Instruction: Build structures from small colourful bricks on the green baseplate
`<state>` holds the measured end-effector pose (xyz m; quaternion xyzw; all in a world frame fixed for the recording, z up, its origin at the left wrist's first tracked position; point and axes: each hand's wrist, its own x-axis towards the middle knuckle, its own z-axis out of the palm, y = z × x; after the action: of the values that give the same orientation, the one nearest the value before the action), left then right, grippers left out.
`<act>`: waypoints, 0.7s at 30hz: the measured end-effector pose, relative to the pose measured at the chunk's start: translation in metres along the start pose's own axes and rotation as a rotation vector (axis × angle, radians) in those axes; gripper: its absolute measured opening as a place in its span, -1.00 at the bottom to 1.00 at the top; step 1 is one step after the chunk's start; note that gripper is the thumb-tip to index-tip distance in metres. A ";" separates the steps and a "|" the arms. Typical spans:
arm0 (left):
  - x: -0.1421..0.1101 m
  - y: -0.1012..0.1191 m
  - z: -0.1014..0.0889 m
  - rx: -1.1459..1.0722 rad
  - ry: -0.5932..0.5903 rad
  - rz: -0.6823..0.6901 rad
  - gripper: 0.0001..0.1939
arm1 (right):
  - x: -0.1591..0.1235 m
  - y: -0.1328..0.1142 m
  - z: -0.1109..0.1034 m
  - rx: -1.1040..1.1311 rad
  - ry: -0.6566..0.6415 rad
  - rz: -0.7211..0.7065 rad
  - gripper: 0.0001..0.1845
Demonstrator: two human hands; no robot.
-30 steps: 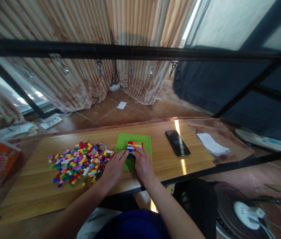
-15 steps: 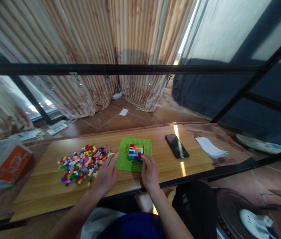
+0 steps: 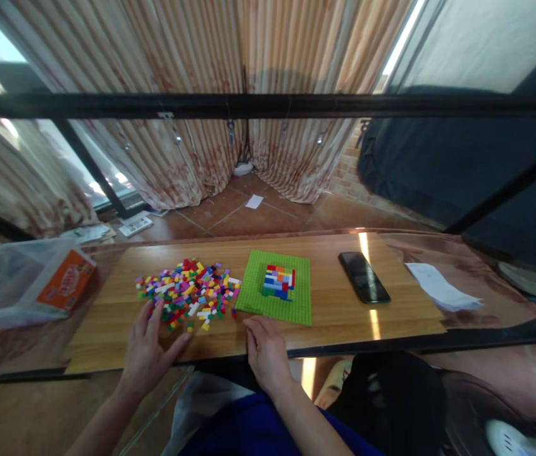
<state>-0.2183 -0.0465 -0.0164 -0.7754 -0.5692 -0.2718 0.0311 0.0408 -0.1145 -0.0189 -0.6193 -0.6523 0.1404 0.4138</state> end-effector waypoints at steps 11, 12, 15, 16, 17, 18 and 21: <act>0.010 0.032 0.014 0.156 -0.180 -0.114 0.02 | 0.037 -0.017 0.022 -0.323 -0.171 0.048 -0.81; 0.013 0.033 0.016 0.159 -0.182 -0.117 0.02 | 0.039 -0.018 0.024 -0.338 -0.172 0.048 -0.82; 0.020 0.039 0.021 0.160 -0.178 -0.115 0.00 | 0.042 -0.020 0.028 -0.344 -0.170 0.028 -0.82; 0.024 0.041 0.022 0.159 -0.176 -0.110 -0.01 | 0.043 -0.020 0.029 -0.337 -0.171 0.020 -0.82; 0.027 0.043 0.024 0.157 -0.175 -0.104 -0.02 | 0.044 -0.020 0.030 -0.330 -0.172 0.015 -0.81; 0.031 0.044 0.026 0.154 -0.177 -0.096 -0.03 | 0.045 -0.020 0.031 -0.319 -0.173 0.014 -0.81; 0.040 0.048 0.030 0.144 -0.178 -0.083 -0.04 | 0.048 -0.017 0.034 -0.266 -0.157 0.025 -0.80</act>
<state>-0.1552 -0.0175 -0.0110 -0.7679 -0.6195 -0.1611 0.0247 0.0103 -0.0622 -0.0107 -0.6638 -0.6877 0.1060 0.2742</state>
